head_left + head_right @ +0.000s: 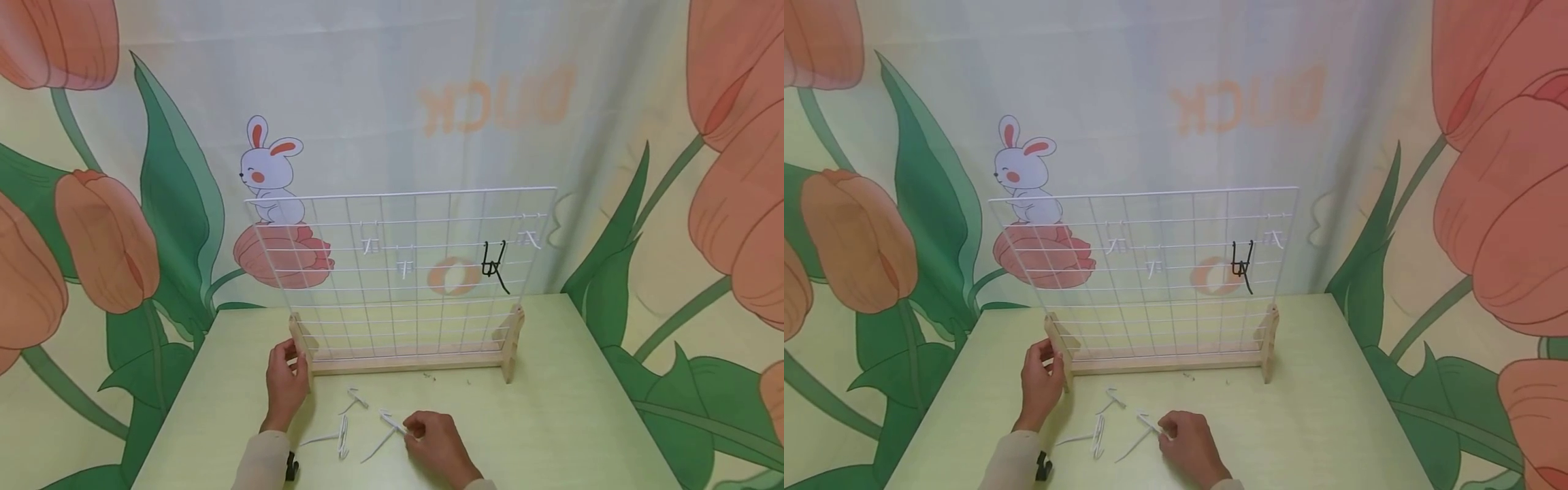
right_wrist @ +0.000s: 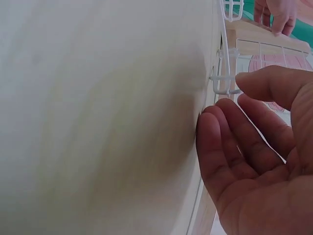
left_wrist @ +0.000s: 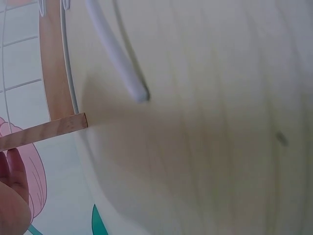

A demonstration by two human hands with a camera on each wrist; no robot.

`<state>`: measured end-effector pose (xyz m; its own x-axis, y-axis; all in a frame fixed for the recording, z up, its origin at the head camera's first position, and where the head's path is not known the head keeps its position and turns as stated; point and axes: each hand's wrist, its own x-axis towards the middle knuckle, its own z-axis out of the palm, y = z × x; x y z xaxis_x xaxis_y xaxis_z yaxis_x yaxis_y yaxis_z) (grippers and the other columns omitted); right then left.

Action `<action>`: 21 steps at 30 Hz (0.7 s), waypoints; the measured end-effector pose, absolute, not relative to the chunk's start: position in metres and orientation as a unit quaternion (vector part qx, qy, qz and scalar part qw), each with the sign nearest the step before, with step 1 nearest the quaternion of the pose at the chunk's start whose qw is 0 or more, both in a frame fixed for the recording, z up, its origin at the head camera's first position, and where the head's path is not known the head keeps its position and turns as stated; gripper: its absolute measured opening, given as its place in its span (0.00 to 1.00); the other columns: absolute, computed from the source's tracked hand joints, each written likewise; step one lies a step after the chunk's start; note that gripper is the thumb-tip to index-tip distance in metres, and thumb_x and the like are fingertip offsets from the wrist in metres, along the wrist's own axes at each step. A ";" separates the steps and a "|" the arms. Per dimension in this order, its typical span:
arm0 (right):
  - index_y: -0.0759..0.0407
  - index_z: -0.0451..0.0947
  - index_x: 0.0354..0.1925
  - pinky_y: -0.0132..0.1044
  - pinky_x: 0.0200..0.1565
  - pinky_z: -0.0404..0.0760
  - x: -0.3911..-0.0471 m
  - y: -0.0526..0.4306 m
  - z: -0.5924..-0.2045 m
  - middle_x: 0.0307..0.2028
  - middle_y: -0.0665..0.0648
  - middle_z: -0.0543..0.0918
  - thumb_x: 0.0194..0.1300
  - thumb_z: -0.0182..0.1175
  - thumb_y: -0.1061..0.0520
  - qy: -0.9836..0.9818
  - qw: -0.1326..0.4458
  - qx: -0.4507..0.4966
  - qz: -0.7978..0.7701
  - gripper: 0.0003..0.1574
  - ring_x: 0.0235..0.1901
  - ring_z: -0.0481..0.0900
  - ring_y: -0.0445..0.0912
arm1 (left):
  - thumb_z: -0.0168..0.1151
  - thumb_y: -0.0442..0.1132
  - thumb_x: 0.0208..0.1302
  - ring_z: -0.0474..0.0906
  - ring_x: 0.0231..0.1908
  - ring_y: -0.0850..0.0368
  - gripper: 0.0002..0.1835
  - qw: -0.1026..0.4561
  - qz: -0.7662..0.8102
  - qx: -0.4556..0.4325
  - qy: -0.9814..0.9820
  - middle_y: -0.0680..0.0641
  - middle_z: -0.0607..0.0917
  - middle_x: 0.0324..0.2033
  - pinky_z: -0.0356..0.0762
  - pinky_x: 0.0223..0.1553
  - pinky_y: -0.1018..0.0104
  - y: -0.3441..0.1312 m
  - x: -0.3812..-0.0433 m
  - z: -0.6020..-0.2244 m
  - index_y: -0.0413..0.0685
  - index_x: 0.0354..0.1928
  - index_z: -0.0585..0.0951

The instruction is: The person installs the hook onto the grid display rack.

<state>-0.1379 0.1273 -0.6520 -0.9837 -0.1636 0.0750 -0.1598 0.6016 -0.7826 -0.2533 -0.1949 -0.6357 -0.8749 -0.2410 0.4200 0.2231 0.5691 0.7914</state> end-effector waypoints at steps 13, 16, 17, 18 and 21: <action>0.54 0.91 0.40 0.30 0.37 0.84 -0.142 0.125 -0.648 0.34 0.48 0.92 0.65 0.69 0.67 0.900 -0.012 -0.143 -0.411 0.10 0.34 0.86 0.34 | 0.60 0.33 0.75 0.83 0.55 0.45 0.19 0.239 -0.465 0.012 -0.852 0.40 0.81 0.54 0.82 0.48 0.70 -0.195 -0.253 -0.634 0.39 0.64 0.74; 0.54 0.91 0.41 0.30 0.38 0.85 -0.143 0.125 -0.648 0.35 0.51 0.92 0.67 0.68 0.66 0.903 -0.014 -0.147 -0.404 0.09 0.35 0.87 0.36 | 0.60 0.33 0.75 0.83 0.55 0.45 0.19 0.238 -0.463 0.014 -0.854 0.40 0.81 0.54 0.83 0.49 0.67 -0.195 -0.252 -0.634 0.39 0.64 0.74; 0.53 0.91 0.41 0.30 0.38 0.85 -0.144 0.126 -0.648 0.36 0.51 0.92 0.67 0.69 0.66 0.903 -0.013 -0.148 -0.403 0.09 0.36 0.87 0.36 | 0.60 0.33 0.75 0.83 0.55 0.45 0.19 0.237 -0.462 0.014 -0.854 0.40 0.81 0.54 0.84 0.49 0.67 -0.195 -0.252 -0.634 0.39 0.64 0.74; 0.53 0.91 0.41 0.31 0.38 0.85 -0.144 0.126 -0.648 0.36 0.52 0.92 0.68 0.68 0.65 0.903 -0.012 -0.149 -0.403 0.09 0.36 0.87 0.36 | 0.61 0.33 0.75 0.83 0.55 0.45 0.19 0.237 -0.464 0.014 -0.854 0.40 0.81 0.54 0.84 0.49 0.65 -0.195 -0.252 -0.633 0.39 0.64 0.74; 0.52 0.90 0.41 0.31 0.39 0.85 -0.146 0.127 -0.648 0.37 0.52 0.92 0.68 0.69 0.65 0.904 -0.008 -0.148 -0.402 0.09 0.37 0.86 0.36 | 0.61 0.33 0.75 0.84 0.55 0.45 0.19 0.236 -0.465 0.015 -0.853 0.40 0.81 0.54 0.84 0.49 0.66 -0.195 -0.252 -0.633 0.39 0.64 0.74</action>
<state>-0.1457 0.1266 -0.6477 -0.9563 -0.2607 0.1324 -0.2729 0.6332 -0.7242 -0.2521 -0.1952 -0.6330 -0.8879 -0.2451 0.3894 0.1941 0.5679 0.7999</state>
